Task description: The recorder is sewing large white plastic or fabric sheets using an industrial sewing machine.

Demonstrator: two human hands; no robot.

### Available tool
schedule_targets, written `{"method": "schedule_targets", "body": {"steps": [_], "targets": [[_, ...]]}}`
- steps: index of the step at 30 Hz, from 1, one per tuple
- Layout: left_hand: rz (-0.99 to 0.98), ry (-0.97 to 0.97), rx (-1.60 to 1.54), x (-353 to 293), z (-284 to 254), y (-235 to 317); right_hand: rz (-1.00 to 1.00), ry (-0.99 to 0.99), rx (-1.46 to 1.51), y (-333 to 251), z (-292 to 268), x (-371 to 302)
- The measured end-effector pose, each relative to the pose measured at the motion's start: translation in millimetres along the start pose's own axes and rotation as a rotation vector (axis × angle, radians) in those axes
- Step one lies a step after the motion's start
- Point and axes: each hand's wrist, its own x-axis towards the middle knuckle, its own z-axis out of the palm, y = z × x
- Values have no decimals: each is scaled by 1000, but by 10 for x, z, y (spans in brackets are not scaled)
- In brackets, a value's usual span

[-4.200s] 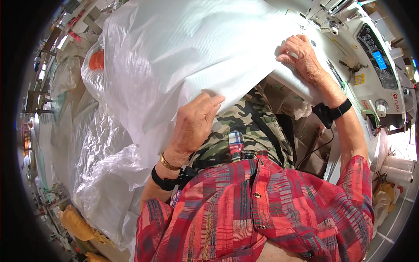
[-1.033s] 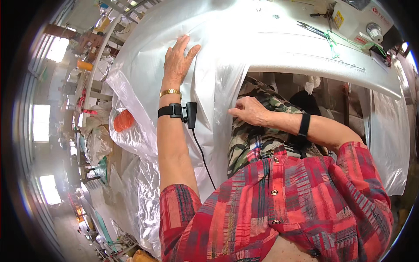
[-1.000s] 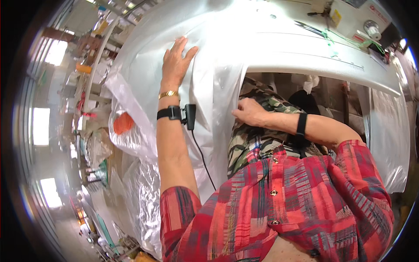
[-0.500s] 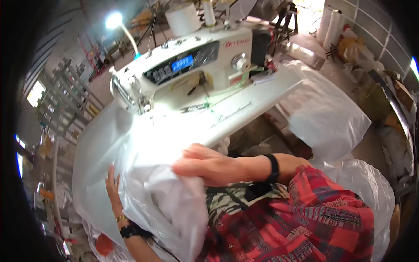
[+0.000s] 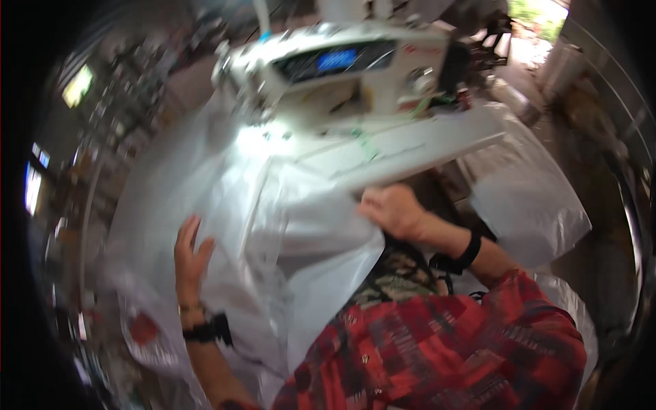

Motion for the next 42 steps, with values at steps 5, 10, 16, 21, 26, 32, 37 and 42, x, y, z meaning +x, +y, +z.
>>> {"method": "schedule_targets", "body": {"steps": [5, 10, 16, 21, 26, 32, 37, 42], "targets": [[-7, 56, 103, 96, -15, 380, 200, -272, 917, -234, 82, 509], [-270, -75, 213, -74, -158, 427, 368, -167, 1314, -493, 216, 1007], [-302, -163, -136, -57, -370, 553, 551, -190, 1421, -604, 475, 1402], [-139, -119, 205, 113, -703, 1257, 499, -287, 1468, -842, 754, 1094], [329, -26, 954, 73, -597, 1744, 203, -573, 1500, -973, 897, 508], [372, -344, 330, -537, 215, 2229, -128, -994, 1245, -1147, 510, -102], [57, -344, 305, -1058, 764, 1617, -2, -1131, 1390, -971, 541, -268], [-205, -536, 515, -1735, 641, 1060, -25, -1130, 1448, -876, 558, -261]]}}
